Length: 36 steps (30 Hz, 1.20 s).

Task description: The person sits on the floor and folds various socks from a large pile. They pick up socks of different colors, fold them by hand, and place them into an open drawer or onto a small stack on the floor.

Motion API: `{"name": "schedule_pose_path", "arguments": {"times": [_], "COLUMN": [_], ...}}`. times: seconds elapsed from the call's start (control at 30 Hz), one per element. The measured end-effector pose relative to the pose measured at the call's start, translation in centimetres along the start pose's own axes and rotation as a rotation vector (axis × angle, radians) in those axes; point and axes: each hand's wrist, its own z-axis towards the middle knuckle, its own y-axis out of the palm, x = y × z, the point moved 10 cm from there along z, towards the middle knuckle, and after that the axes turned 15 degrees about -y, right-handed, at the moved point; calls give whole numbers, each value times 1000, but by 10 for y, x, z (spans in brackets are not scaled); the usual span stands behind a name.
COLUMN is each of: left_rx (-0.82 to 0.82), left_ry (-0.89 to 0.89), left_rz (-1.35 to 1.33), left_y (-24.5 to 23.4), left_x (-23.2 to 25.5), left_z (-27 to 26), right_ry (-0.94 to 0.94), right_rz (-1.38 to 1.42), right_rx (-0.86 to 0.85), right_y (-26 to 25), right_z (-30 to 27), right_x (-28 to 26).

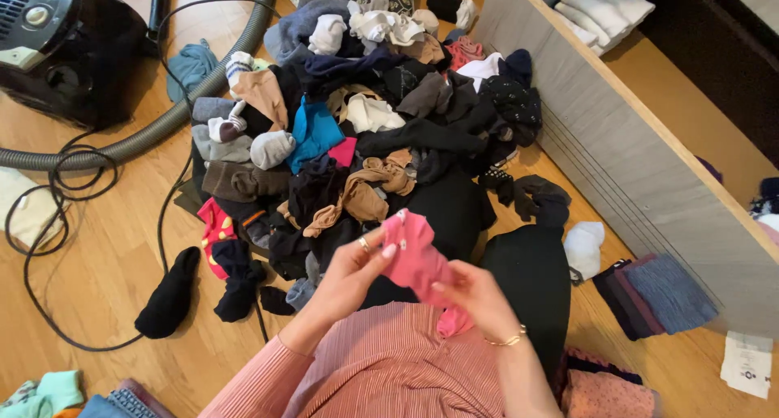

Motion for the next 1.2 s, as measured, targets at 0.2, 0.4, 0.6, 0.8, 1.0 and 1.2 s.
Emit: {"name": "schedule_pose_path", "arguments": {"times": [0.2,0.4,0.6,0.8,1.0,1.2], "left_rx": [237,454,571,784,816,893], "left_ry": [81,165,340,10,-17,314], "left_rz": [44,191,75,495,577,764], "left_y": [-26,-15,-60,-80,-65,-27], "left_x": [-11,9,-14,-75,-36,0], "left_z": [12,9,36,59,34,-2], "right_ry": [-164,-251,-313,-85,189,229], "right_rz": [470,784,-682,-995,-958,-974], "right_rx": [481,738,857,439,199,-50], "right_y": [-59,-73,-138,-103,-86,-62], "right_z": [-19,-1,10,45,12,-31], "right_x": [-22,-46,-44,-3,-42,-46]}}
